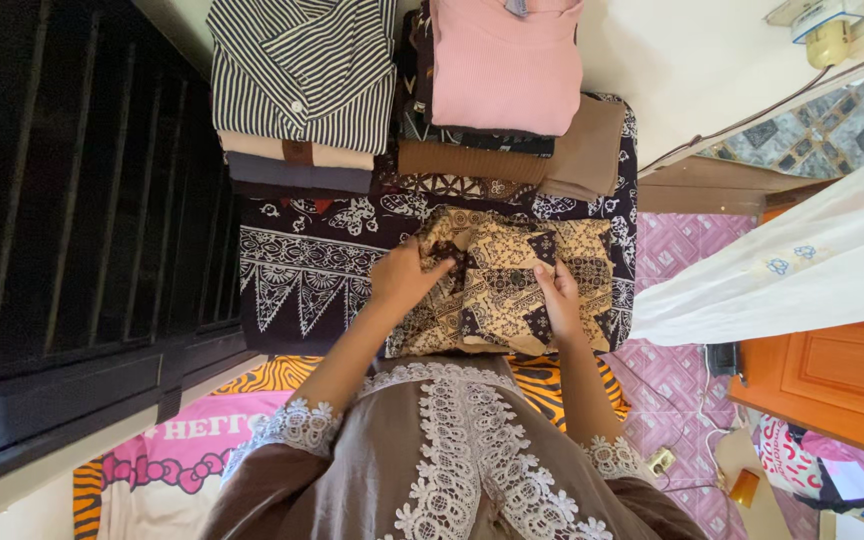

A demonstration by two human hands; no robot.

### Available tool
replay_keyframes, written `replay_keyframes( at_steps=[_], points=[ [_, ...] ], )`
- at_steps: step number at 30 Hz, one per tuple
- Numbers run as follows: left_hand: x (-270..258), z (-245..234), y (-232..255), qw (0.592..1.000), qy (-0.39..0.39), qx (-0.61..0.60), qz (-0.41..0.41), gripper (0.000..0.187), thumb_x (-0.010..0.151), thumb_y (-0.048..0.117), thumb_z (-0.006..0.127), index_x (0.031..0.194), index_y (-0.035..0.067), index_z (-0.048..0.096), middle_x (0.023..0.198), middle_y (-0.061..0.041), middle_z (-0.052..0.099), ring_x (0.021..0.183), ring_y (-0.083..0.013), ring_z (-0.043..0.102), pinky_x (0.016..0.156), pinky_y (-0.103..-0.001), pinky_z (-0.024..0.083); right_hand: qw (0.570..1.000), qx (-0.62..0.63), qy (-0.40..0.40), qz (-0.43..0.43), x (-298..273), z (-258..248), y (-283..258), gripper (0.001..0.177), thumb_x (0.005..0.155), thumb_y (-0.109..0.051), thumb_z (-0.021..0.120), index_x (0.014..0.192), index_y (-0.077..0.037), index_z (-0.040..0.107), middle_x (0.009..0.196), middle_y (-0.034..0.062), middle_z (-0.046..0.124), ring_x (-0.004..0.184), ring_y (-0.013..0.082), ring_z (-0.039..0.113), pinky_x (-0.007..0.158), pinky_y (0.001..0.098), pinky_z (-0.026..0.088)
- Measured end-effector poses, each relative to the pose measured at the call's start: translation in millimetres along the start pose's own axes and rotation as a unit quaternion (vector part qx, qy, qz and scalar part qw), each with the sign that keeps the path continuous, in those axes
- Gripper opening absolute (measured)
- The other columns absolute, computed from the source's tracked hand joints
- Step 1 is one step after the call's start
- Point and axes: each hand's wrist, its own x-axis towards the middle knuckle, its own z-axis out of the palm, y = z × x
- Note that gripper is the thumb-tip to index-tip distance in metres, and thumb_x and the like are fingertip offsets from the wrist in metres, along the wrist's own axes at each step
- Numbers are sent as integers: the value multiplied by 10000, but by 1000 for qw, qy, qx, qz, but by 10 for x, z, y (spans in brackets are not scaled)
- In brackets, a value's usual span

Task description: The person organizes folded clothes by hand on a surface, picking up a patterned cloth and a pink shirt and placing them onto a stack.

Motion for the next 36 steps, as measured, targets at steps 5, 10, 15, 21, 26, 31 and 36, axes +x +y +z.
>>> replay_keyframes(
  at_steps=[5,10,15,21,26,31,36],
  points=[
    [142,327,-199,983,93,-156,16,292,1007,303,600,1017,12,619,868,-97,653,655,-233,677,564,-369,527,999,-35,15,4,25,-29,41,451,1030,-290,632,1389,-29,557,885,-77,620,734,3,497,647,186,403],
    [376,480,-398,929,141,-289,183,166,935,128,716,932,1,610,890,-103,582,749,-220,592,645,-337,511,1000,-12,-3,-14,37,-42,66,425,1041,-296,643,1330,12,599,870,-77,605,697,-1,469,595,190,369],
    [525,422,-498,945,9,-305,114,386,987,188,744,882,-18,435,780,-128,485,698,-219,484,660,-343,436,1000,-20,4,-3,55,-73,122,409,1033,-282,638,1335,-9,595,789,-95,563,635,-2,423,546,200,329],
    [570,172,-468,915,-104,-382,-83,348,842,277,802,1073,71,641,1026,-152,745,913,-203,718,779,-315,572,998,-47,29,10,89,-89,171,478,1019,-291,648,1405,-49,505,648,-115,408,536,-3,313,467,211,234],
    [398,315,-394,909,-236,-342,-31,460,981,384,657,1185,-28,671,1081,-179,766,916,-191,742,847,-376,642,999,-52,11,-4,66,-89,161,435,1020,-301,638,1354,-25,601,661,-120,409,540,2,299,479,211,228],
    [94,391,-50,957,-215,-196,8,513,1082,391,410,1477,74,491,1127,-139,712,847,-247,714,873,-379,609,998,-57,27,7,69,-81,135,497,1041,-307,655,1432,-45,493,719,-127,471,617,-10,385,547,193,324],
    [14,124,54,960,-158,-228,-36,495,1143,355,282,1562,102,357,1266,-188,685,1070,-224,686,926,-361,570,998,-60,11,5,-17,-27,-20,470,1029,-329,627,1388,-27,591,737,-101,484,621,16,363,556,208,301]
  ],
)
